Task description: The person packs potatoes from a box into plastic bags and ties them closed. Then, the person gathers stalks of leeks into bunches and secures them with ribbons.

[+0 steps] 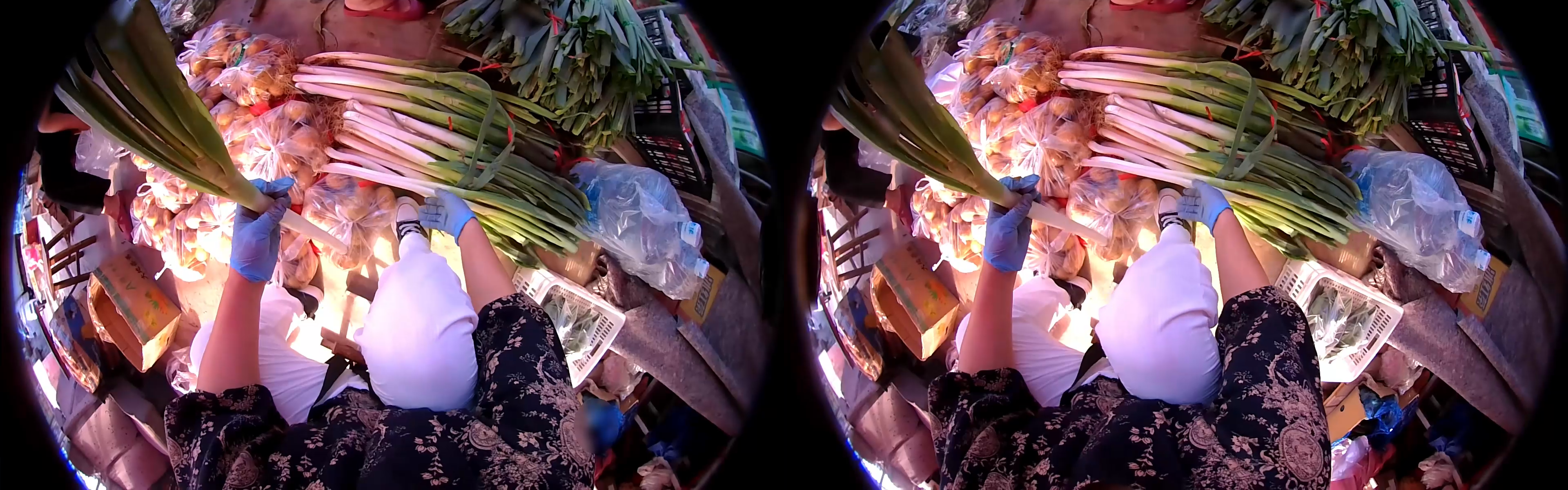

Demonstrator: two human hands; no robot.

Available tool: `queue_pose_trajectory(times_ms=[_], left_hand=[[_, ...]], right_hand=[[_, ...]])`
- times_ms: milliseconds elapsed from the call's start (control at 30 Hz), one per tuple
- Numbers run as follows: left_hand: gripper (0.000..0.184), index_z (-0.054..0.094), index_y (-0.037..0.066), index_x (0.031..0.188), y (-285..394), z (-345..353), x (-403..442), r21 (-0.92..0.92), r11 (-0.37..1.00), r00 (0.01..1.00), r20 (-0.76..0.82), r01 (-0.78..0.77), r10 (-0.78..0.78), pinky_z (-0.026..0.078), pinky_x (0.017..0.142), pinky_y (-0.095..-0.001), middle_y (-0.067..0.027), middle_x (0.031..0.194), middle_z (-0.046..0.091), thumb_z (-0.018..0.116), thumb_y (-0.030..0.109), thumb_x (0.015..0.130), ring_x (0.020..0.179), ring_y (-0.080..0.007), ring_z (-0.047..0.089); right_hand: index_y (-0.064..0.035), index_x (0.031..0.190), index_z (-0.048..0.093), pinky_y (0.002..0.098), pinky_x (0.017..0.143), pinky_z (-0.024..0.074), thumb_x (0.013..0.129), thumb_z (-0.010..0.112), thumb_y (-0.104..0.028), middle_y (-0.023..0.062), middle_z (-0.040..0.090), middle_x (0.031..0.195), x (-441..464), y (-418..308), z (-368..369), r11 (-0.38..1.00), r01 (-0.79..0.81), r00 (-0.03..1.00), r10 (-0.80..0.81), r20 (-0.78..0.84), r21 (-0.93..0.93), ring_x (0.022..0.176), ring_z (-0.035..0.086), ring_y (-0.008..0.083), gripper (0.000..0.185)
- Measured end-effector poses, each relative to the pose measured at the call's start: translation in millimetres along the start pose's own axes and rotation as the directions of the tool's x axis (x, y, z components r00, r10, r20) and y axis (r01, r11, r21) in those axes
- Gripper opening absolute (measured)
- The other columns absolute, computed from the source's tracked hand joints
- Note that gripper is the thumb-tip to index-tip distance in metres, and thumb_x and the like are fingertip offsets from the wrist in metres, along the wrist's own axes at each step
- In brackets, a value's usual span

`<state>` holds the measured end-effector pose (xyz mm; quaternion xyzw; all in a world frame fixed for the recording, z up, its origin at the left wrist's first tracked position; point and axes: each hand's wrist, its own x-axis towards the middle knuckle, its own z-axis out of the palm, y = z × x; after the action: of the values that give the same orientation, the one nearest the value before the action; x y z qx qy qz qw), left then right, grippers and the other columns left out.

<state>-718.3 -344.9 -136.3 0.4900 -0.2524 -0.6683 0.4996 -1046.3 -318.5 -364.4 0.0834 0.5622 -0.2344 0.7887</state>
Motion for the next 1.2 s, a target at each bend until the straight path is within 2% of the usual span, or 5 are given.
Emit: queue_pose_trajectory(times_ms=[200,333,567,1033,1200], left_hand=[[0.032,0.047,0.009,0.102,-5,-12,-2,0.041,0.999,0.997,-0.065,0.037,-0.034,0.038,0.091,-0.0285,-0.008,0.104,0.056,0.049,-0.012,0.077,0.1,-0.0163,0.051],[0.031,0.047,0.009,0.103,-6,-19,-4,0.036,0.998,0.996,-0.076,0.049,-0.046,0.036,0.094,-0.0302,-0.0072,0.104,0.056,0.05,-0.011,0.078,0.107,-0.0172,0.049],[0.032,0.047,0.007,0.102,-5,-22,3,0.102,0.995,0.992,-0.13,0.019,-0.005,0.036,0.095,-0.03,-0.0055,0.099,0.056,0.051,-0.012,0.077,0.104,-0.0168,0.05],[0.014,0.052,0.004,0.091,30,-9,-13,-0.004,0.998,0.997,-0.048,-0.058,0.058,0.042,0.08,-0.0284,-0.0072,0.089,0.058,0.059,0.005,0.078,0.085,-0.0168,0.056],[0.028,0.053,0.006,0.094,45,-13,-13,-0.229,0.966,0.991,0.025,-0.12,0.129,0.042,0.067,-0.025,-0.0031,0.078,0.056,0.06,0.03,0.082,0.07,-0.012,0.053]], right_hand=[[-0.003,0.09,0.062,0.0285,0.068,0.048,0.083,0.053,-0.021,0.0087,0.063,0.08,3,-47,54,0.122,0.51,0.597,-0.763,0.248,-0.852,0.074,0.061,0.0238,0.021],[-0.0056,0.085,0.062,0.0365,0.076,0.0447,0.08,0.05,-0.019,0.0135,0.062,0.087,46,-99,61,-0.376,0.014,0.255,-0.895,0.367,-0.926,0.086,0.058,0.028,0.019],[-0.0067,0.101,0.057,0.0382,0.086,0.042,0.072,0.056,-0.02,0.0145,0.054,0.106,30,-140,60,-0.417,-0.203,0.801,-0.591,0.095,-0.886,0.099,0.052,0.0301,0.032],[-0.0056,0.095,0.061,0.0294,0.069,0.0445,0.07,0.069,-0.034,0.0112,0.062,0.08,-174,-104,21,0.002,0.363,0.568,-0.793,0.22,-0.932,0.072,0.058,0.0211,0.039],[-0.0038,0.08,0.058,0.0217,0.042,0.0324,0.077,0.068,-0.02,0.0016,0.055,0.064,-322,-116,90,0.118,0.905,0.298,-0.86,0.414,-0.408,0.048,0.044,0.0063,0.019]])
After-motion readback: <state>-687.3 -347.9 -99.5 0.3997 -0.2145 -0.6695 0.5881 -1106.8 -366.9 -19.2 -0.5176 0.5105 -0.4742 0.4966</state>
